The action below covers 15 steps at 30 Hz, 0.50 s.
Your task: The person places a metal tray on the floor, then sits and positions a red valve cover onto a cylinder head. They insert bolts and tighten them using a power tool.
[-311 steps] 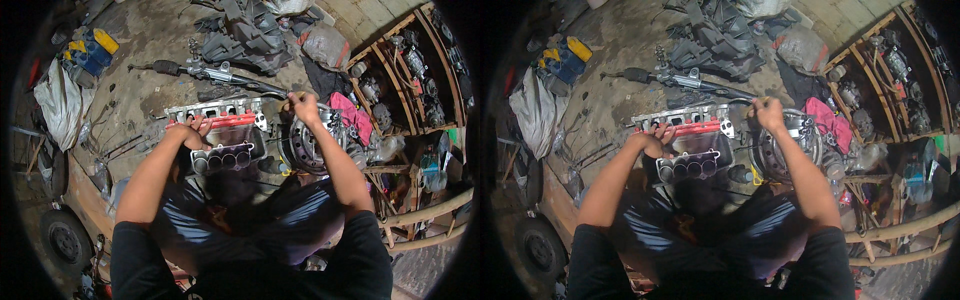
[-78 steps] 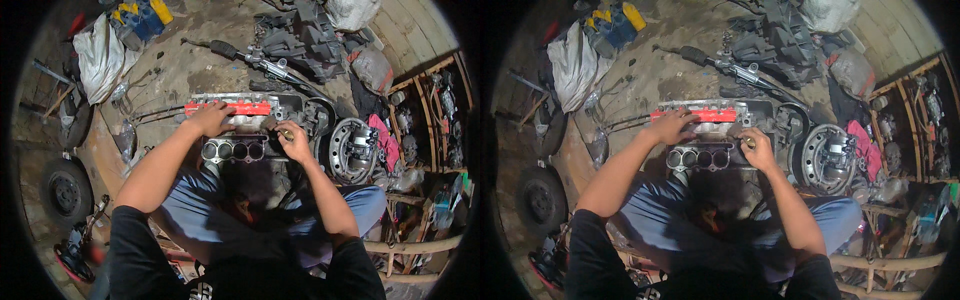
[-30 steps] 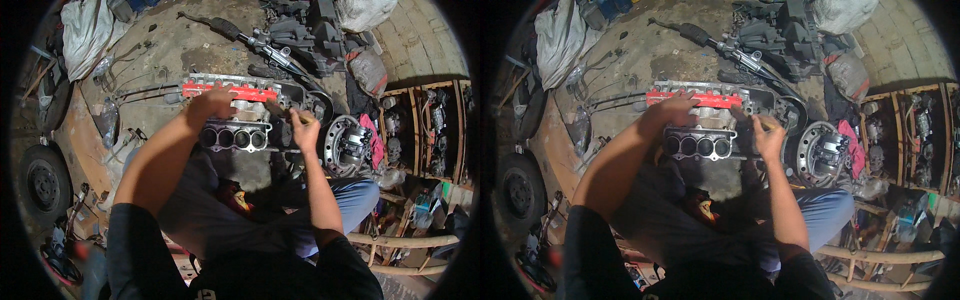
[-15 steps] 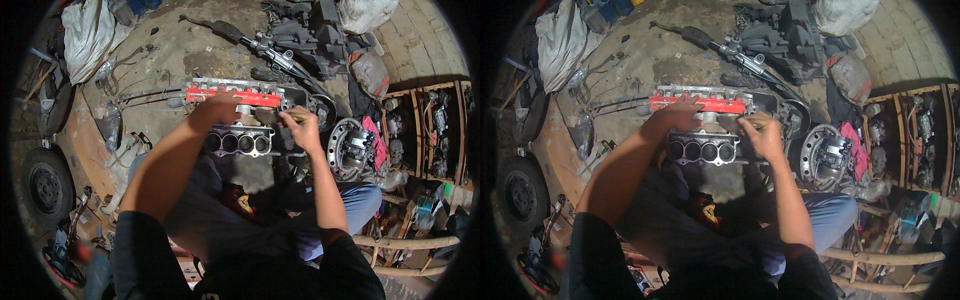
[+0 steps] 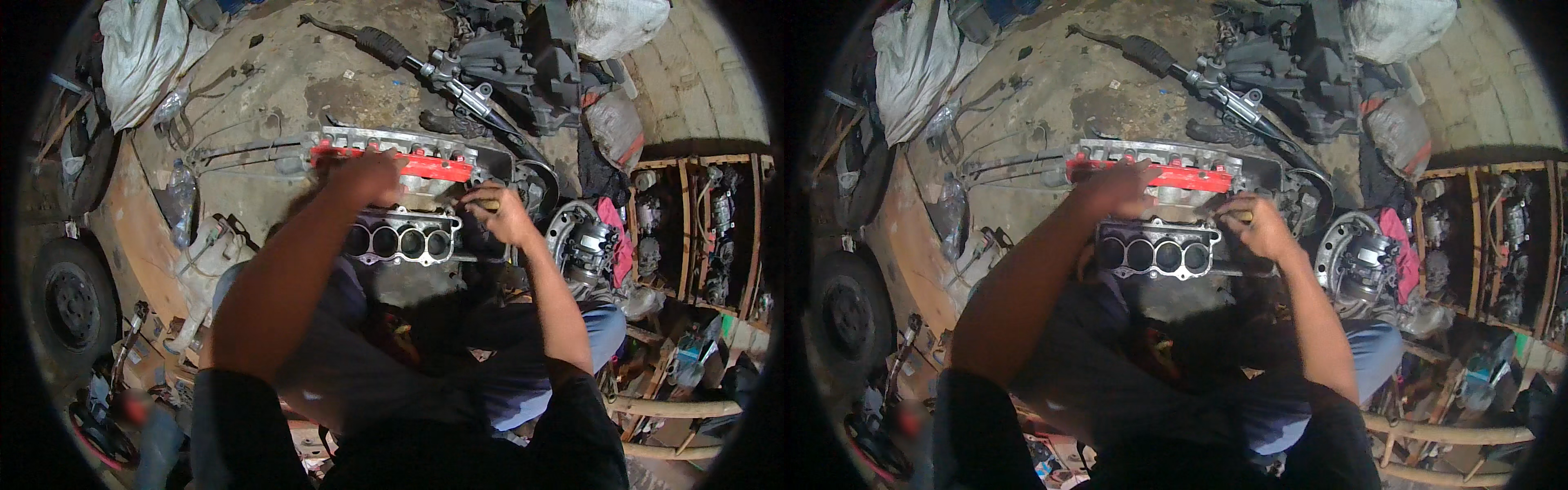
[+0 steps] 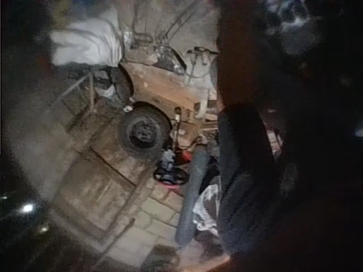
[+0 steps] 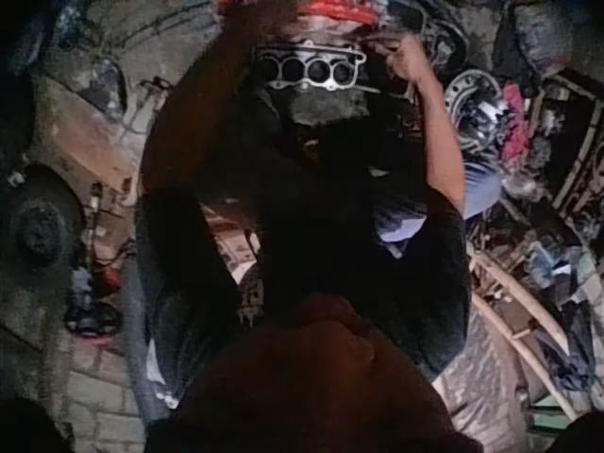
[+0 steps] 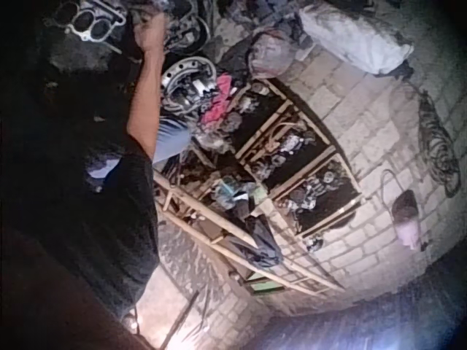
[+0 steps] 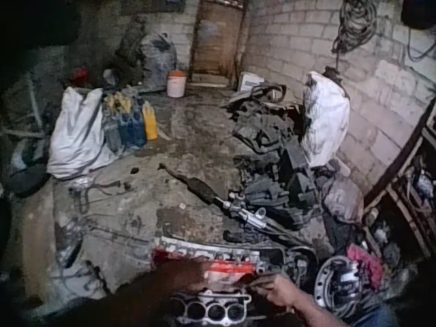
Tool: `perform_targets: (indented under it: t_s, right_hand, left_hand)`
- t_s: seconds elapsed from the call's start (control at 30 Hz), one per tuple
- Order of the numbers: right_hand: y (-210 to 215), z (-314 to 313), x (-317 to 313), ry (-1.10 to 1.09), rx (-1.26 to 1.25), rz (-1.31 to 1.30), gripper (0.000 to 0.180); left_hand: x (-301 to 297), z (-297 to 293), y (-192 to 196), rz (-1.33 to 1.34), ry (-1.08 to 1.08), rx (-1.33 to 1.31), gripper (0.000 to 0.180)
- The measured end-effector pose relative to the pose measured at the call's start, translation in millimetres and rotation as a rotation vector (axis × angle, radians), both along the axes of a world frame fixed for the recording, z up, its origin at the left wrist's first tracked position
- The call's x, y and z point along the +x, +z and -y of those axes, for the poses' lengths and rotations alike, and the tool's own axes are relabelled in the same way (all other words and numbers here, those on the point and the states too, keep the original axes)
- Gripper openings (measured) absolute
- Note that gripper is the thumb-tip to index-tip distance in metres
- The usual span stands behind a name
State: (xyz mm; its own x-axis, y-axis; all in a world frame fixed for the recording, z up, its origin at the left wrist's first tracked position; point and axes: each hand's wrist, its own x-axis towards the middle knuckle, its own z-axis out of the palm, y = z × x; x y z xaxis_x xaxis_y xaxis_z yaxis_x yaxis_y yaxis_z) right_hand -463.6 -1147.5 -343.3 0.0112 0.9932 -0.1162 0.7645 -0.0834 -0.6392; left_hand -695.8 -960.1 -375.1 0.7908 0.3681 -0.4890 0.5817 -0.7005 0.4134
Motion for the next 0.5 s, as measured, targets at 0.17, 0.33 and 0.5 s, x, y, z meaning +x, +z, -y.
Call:
perform_targets:
  t_s: [0.17,0.33,0.5]
  right_hand:
    - [53.5,-26.4,-6.3,-0.027,-0.13,0.041,0.029]
    - [26.3,-27.5,-24.0,0.184,-0.349,0.184,0.043]
    - [1.1,-32.5,-44.2,0.432,-0.331,0.398,0.036]
  left_hand:
    - [-9.2,3.2,1.9,0.047,0.044,-0.003,0.068]
    - [-7.9,-1.0,-0.9,0.082,0.078,-0.065,0.067]
    - [2.5,4.3,18.3,-0.029,0.113,-0.082,0.067]
